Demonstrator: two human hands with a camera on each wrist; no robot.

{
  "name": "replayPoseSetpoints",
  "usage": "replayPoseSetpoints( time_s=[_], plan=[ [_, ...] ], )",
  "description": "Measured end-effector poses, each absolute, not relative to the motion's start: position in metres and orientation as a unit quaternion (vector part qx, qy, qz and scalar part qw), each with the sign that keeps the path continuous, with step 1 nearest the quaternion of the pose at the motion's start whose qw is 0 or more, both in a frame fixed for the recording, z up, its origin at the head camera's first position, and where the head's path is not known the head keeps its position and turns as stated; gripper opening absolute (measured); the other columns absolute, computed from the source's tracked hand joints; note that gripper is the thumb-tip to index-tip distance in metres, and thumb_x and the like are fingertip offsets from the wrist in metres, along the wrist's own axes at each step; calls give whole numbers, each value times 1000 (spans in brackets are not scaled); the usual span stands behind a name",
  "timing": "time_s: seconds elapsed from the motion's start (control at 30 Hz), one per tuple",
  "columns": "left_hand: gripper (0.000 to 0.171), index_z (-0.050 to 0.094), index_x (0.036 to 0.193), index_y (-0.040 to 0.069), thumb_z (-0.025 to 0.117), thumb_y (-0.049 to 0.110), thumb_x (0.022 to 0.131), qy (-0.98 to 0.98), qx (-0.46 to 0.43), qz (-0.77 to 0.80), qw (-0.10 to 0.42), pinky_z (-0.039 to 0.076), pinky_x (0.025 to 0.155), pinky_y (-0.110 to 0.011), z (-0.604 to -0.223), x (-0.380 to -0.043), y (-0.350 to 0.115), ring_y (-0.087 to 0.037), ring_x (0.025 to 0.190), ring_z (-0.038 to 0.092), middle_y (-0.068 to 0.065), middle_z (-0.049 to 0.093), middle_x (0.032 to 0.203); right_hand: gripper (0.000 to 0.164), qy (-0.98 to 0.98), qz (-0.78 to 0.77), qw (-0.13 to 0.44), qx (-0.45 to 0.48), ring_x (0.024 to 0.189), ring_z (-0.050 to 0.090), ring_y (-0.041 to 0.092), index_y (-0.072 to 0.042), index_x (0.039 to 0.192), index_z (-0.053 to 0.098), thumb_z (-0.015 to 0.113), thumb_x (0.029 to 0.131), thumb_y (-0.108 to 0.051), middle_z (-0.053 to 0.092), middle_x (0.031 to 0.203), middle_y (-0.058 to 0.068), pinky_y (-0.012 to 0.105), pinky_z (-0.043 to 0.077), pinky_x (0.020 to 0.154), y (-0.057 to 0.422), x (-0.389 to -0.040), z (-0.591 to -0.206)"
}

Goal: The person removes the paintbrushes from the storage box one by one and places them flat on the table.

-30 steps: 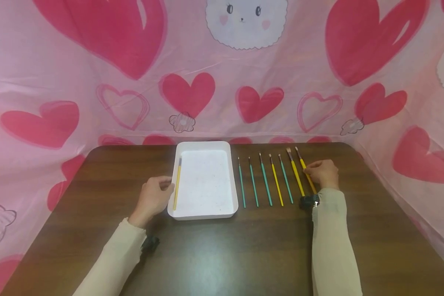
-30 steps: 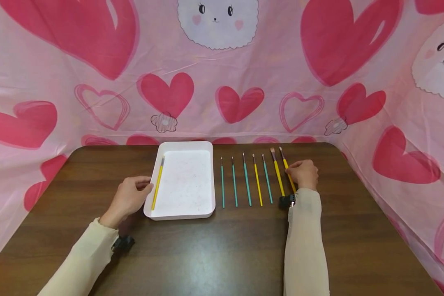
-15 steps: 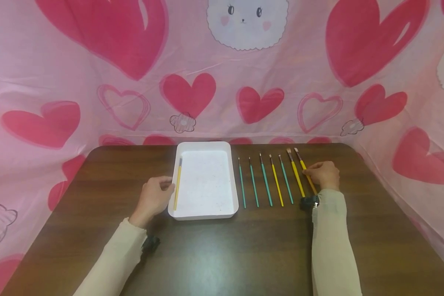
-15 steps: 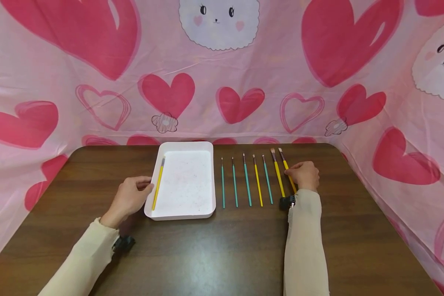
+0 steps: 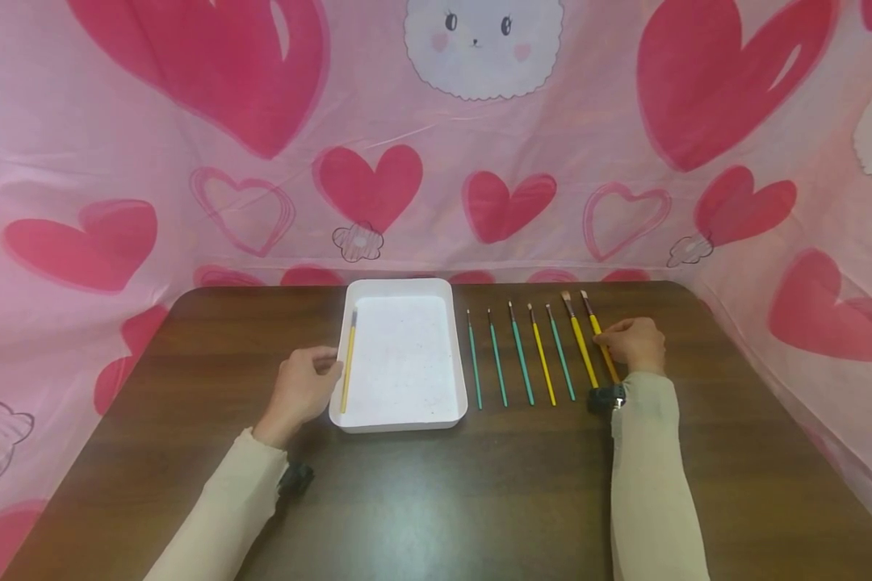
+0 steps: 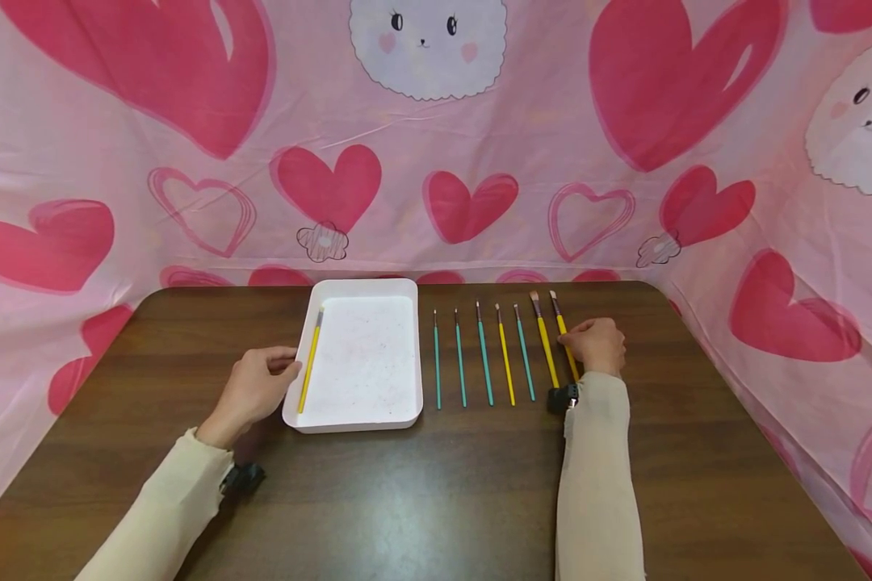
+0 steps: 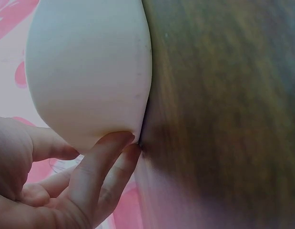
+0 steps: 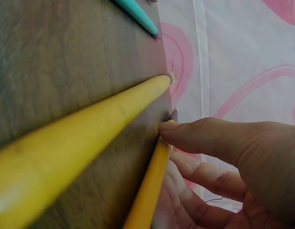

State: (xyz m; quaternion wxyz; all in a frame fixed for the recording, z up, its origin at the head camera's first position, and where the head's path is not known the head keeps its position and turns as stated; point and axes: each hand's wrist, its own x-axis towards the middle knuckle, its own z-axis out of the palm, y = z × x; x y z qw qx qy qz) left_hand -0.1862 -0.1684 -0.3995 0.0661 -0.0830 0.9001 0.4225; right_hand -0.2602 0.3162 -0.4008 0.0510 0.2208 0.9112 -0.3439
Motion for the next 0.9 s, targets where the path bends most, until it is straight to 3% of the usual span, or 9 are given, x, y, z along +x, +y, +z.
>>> replayPoseSetpoints(
  time_s=[0.3, 0.6, 0.8, 0.9],
  plan=[
    [45, 56, 143, 4, 57, 24, 103, 901, -82, 421, 65, 48, 108, -60, -399, -185, -169, -40, 128, 59, -20, 60, 143, 47, 910, -350, 52, 217, 101, 55, 37, 4, 122, 68, 68, 96, -35, 66, 112, 21, 50, 48, 83, 318, -260, -401],
    [45, 57, 143, 5, 58, 25, 103, 900, -80, 424, 64, 49, 107, -59, -401, -186, -167, -39, 127, 60, -20, 61, 142, 50, 912, -348, -18, 214, 109, 57, 43, 1, 119, 71, 64, 96, -43, 67, 122, 27, 53, 52, 89, 307, -252, -386],
    [46, 55, 144, 3, 57, 24, 103, 900, -76, 425, 61, 50, 106, -59, -400, -185, -168, -40, 126, 61, -21, 61, 142, 47, 918, -351, -37, 181, 101, 65, 40, 1, 116, 71, 64, 97, -42, 71, 114, 25, 52, 53, 89, 288, -252, -374],
    [46, 55, 145, 4, 57, 24, 103, 900, -76, 425, 62, 50, 106, -59, -400, -184, -169, -40, 126, 61, -21, 61, 142, 44, 922, -349, -53, 159, 93, 71, 37, -1, 113, 73, 65, 96, -40, 75, 108, 22, 45, 55, 84, 277, -256, -371]
  ],
)
